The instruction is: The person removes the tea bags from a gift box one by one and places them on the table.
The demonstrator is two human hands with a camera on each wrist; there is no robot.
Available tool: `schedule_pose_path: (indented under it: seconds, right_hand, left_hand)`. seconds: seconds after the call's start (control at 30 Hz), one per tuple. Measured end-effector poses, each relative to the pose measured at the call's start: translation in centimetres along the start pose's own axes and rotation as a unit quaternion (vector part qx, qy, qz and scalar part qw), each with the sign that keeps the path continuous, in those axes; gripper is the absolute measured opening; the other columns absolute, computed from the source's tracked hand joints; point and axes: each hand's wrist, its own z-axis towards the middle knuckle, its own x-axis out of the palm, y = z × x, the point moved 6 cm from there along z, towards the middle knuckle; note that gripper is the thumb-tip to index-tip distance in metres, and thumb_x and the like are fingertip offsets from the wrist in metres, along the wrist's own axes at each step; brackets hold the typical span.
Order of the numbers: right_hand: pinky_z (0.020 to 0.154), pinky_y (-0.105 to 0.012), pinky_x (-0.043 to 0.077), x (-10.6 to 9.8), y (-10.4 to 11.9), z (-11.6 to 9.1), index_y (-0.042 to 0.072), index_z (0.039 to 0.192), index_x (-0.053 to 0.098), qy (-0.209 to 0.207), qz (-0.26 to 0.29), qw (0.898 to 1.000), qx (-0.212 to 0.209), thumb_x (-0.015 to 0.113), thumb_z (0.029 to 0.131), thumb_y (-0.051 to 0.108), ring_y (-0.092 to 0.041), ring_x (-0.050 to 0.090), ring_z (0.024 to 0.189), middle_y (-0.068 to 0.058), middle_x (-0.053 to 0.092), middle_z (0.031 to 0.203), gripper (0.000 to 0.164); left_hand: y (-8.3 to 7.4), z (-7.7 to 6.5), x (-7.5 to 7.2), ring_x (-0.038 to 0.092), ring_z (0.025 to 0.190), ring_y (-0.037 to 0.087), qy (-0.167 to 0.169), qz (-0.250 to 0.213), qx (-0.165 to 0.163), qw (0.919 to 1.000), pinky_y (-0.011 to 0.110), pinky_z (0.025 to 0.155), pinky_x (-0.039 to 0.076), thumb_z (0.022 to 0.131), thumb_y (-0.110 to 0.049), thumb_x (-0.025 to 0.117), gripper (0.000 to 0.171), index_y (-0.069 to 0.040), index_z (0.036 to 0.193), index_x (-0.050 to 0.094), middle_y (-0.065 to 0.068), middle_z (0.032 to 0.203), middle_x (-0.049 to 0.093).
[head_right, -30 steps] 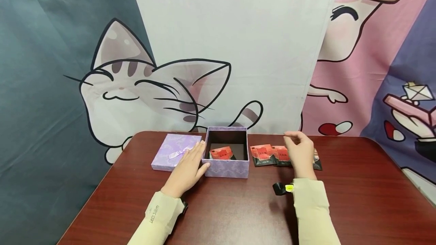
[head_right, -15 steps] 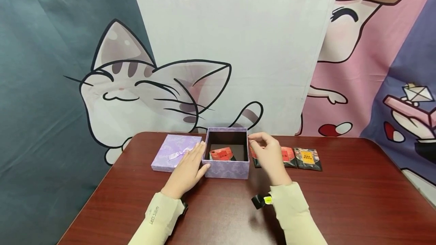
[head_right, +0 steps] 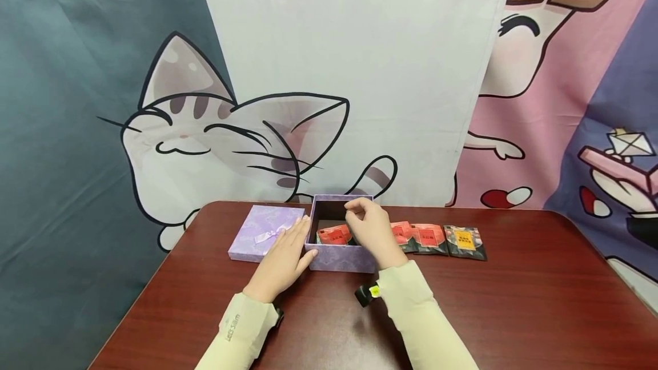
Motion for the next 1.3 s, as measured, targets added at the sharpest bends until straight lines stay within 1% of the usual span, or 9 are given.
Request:
schedule_pose_path:
  seconds: [0.27,0.33,0.43,0.53,0.7,0.87,0.97,1.1,1.3]
  right_hand:
    - [0.087,-0.048,0.054,2.2,-0.7,2.0,0.001,0.114,0.072,0.044,-0.084,0.995,0.024,0.057,0.092,0.011,-0.031,0.067,0.1,-0.016,0.072,0.111,0.028]
    - [0.088,-0.048,0.054,2.9,-1.1,2.3,-0.001,0.114,0.072,0.06,-0.092,0.993,0.033,0.058,0.091,0.01,-0.031,0.067,0.1,-0.016,0.072,0.111,0.029]
    - [0.089,-0.047,0.053,4.0,-1.7,2.5,-0.003,0.114,0.072,0.084,-0.096,0.991,0.047,0.059,0.092,0.01,-0.029,0.066,0.096,-0.015,0.072,0.106,0.028]
    - [0.088,-0.046,0.053,4.6,-2.3,2.7,-0.003,0.113,0.072,0.095,-0.106,0.988,0.06,0.06,0.094,0.011,-0.028,0.066,0.093,-0.014,0.072,0.101,0.027]
    - [0.089,-0.048,0.054,5.0,-2.7,2.8,-0.004,0.107,0.072,0.105,-0.145,0.981,0.076,0.062,0.094,0.014,-0.031,0.067,0.097,-0.015,0.072,0.103,0.025]
    - [0.089,-0.048,0.054,5.4,-2.9,2.8,-0.006,0.103,0.072,0.136,-0.187,0.969,0.09,0.062,0.094,0.019,-0.03,0.067,0.094,-0.017,0.072,0.101,0.028]
    - [0.087,-0.047,0.054,5.5,-3.1,2.8,-0.007,0.099,0.071,0.144,-0.202,0.964,0.095,0.062,0.094,0.02,-0.028,0.065,0.09,-0.017,0.07,0.099,0.029]
    - [0.086,-0.047,0.054,5.6,-3.2,2.9,-0.006,0.095,0.07,0.145,-0.206,0.962,0.106,0.063,0.093,0.021,-0.027,0.062,0.087,-0.017,0.069,0.096,0.028]
    - [0.081,-0.045,0.054,5.5,-3.1,2.9,-0.002,0.084,0.069,0.139,-0.193,0.966,0.104,0.064,0.092,0.02,-0.026,0.062,0.081,-0.014,0.069,0.087,0.025]
  left_hand:
    - [0.1,-0.2,0.0,0.029,0.151,0.028,-0.003,0.006,0.005,1.0,0.055,0.12,0.026,0.104,-0.04,0.055,0.069,-0.003,0.158,0.033,0.012,0.163,0.034]
    - [0.1,-0.2,0.0,0.029,0.151,0.028,-0.003,0.008,0.005,0.9999,0.055,0.12,0.026,0.104,-0.04,0.055,0.069,-0.003,0.157,0.034,0.012,0.163,0.034]
    - [0.1,-0.3,0.0,0.028,0.152,0.027,-0.001,0.01,0.003,0.9999,0.054,0.12,0.026,0.104,-0.04,0.055,0.069,-0.003,0.158,0.034,0.011,0.163,0.034]
    - [0.1,-0.3,0.0,0.028,0.152,0.026,0.001,0.01,0.002,0.9999,0.054,0.12,0.026,0.104,-0.041,0.055,0.069,-0.004,0.158,0.033,0.011,0.163,0.034]
    - [0.0,-0.2,-0.1,0.028,0.152,0.025,0.0,0.008,0.003,1.0,0.054,0.12,0.027,0.104,-0.04,0.054,0.069,-0.004,0.158,0.033,0.011,0.163,0.034]
    - [-0.2,-0.1,-0.2,0.028,0.152,0.026,-0.002,0.004,0.007,1.0,0.055,0.119,0.027,0.104,-0.039,0.055,0.068,-0.002,0.157,0.034,0.012,0.162,0.034]
    - [-0.2,-0.1,-0.2,0.028,0.152,0.027,-0.001,-0.001,0.005,1.0,0.056,0.119,0.026,0.104,-0.039,0.055,0.068,-0.002,0.157,0.034,0.012,0.163,0.034]
    - [-0.1,-0.1,-0.2,0.028,0.152,0.027,0.001,-0.002,0.002,1.0,0.055,0.12,0.026,0.104,-0.04,0.055,0.069,-0.002,0.158,0.033,0.011,0.163,0.033]
    - [0.0,0.0,0.0,0.027,0.152,0.025,0.003,0.0,0.001,1.0,0.054,0.12,0.025,0.105,-0.04,0.053,0.068,-0.003,0.158,0.033,0.011,0.164,0.032]
